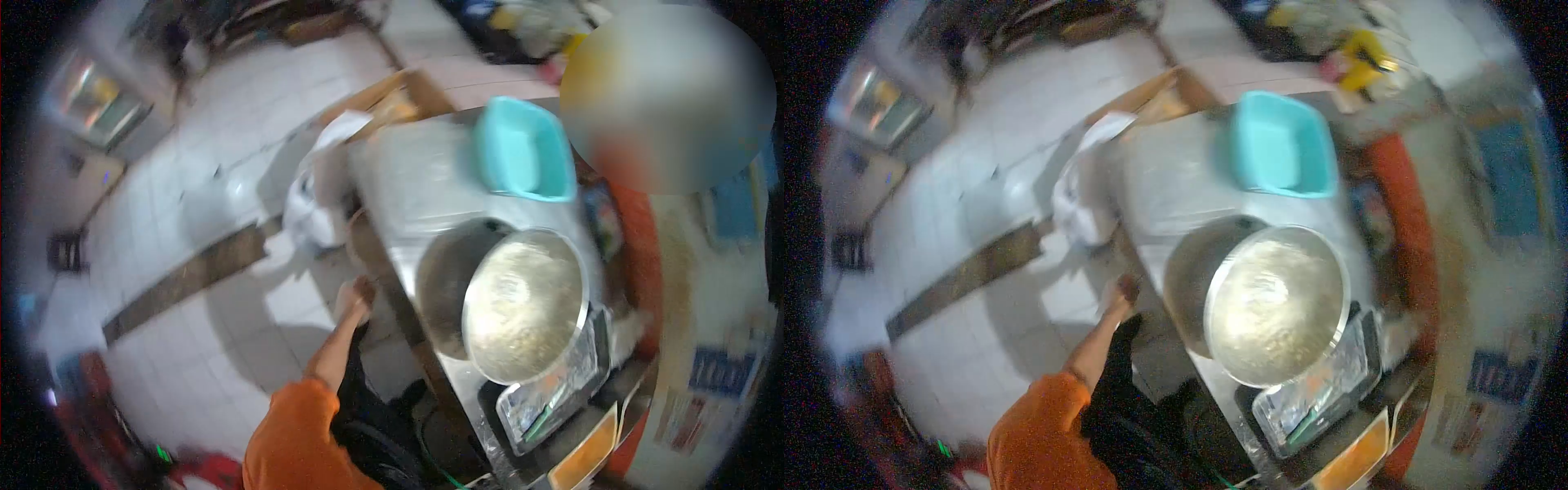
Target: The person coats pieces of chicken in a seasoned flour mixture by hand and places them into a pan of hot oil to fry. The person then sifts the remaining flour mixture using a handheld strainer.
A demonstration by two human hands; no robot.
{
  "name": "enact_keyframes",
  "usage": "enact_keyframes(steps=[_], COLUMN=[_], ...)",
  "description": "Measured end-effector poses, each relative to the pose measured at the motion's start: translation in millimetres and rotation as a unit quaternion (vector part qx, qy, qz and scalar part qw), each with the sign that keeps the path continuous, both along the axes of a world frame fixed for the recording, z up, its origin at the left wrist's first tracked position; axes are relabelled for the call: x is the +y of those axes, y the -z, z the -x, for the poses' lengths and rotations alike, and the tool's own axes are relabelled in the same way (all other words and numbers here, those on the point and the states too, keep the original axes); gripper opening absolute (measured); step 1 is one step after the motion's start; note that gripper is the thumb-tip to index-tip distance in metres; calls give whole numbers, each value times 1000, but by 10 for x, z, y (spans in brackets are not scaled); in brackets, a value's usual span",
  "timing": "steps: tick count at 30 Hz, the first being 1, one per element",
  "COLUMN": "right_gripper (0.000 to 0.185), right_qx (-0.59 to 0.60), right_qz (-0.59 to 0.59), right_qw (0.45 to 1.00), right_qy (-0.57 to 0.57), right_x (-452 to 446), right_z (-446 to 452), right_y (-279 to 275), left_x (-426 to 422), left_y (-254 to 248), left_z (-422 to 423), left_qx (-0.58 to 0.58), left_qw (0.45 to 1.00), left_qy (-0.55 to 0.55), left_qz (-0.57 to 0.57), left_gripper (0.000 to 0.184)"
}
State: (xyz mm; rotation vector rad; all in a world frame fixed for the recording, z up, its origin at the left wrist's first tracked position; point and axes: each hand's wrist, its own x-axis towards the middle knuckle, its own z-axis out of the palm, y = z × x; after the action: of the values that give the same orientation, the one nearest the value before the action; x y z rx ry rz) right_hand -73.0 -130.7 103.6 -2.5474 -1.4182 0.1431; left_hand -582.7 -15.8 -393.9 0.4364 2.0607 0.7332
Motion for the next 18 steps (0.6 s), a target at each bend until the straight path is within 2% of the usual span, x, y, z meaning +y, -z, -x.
enact_keyframes(steps=[1, 2, 3, 4, 5, 6, 7, 8, 9, 10, 11, 12, 13, 14, 15, 16, 18], right_gripper=[41, 50, 44, 39, 34, 32, 30, 42, 48, 37, 56, 53, 51, 51, 41, 31, 21], right_qx=[62, 135, 174, 250, 322, 246, 220, 214, 304, 389, 396, 408, 417, 426, 346, 252, 121], right_qz=[37, 68, -158, -197, -233, -222, -269, -211, -233, -222, -170, -118, -64, -66, 78, 218, 359], right_qw=[983, 930, 969, 945, 916, 944, 933, 946, 917, 893, 902, 905, 907, 902, 934, 937, 907], right_qy=[169, 336, 76, 70, 55, 18, 96, 121, 109, 37, 18, 14, 4, -3, -53, -105, -183], right_x=[-153, -437, -400, -389, -374, -373, -276, -286, -145, -203, -167, -126, -47, 34, 85, 150, 199], right_z=[-74, -82, 417, 108, -428, -719, -775, -1157, -1115, -1551, -1869, -2071, -2268, -2559, -2862, -3045, -3268], right_y=[-30, -75, -100, 7, 166, 213, 287, 372, 246, 473, 692, 835, 966, 1194, 1490, 1705, 2083], left_x=[-148, -375, -611, -709, -968, -1119, -1256, -1738, -1984, -2173, -2575, -2968, -3008, -3034, -3076, -3126, -3216], left_y=[390, 712, 202, 197, 348, -331, -1069, -208, -234, -142, -292, -531, -692, -814, -936, -1014, -1125], left_z=[-146, -165, -292, -252, -202, -261, -421, -302, -238, -279, -342, -445, -560, -681, -722, -767, -854], left_qx=[196, 75, 28, 169, 95, -8, -55, -52, 37, 309, 329, 335, 346, 386, 399, 439, 508], left_qw=[972, 987, 981, 970, 976, 980, 985, 959, 971, 918, 882, 818, 814, 772, 768, 754, 722], left_qy=[71, 64, -30, 111, 156, 93, 42, 82, 169, 248, 295, 334, 334, 309, 309, 288, 250], left_qz=[-106, -126, -190, -138, -115, -177, -160, -268, -167, 15, -162, -327, -326, -398, -395, -395, -398], left_gripper=[25, 27, 29, 29, 22, 16, 13, 10, 25, 26, 18, 23, 23, 15, 15, 14, 14])
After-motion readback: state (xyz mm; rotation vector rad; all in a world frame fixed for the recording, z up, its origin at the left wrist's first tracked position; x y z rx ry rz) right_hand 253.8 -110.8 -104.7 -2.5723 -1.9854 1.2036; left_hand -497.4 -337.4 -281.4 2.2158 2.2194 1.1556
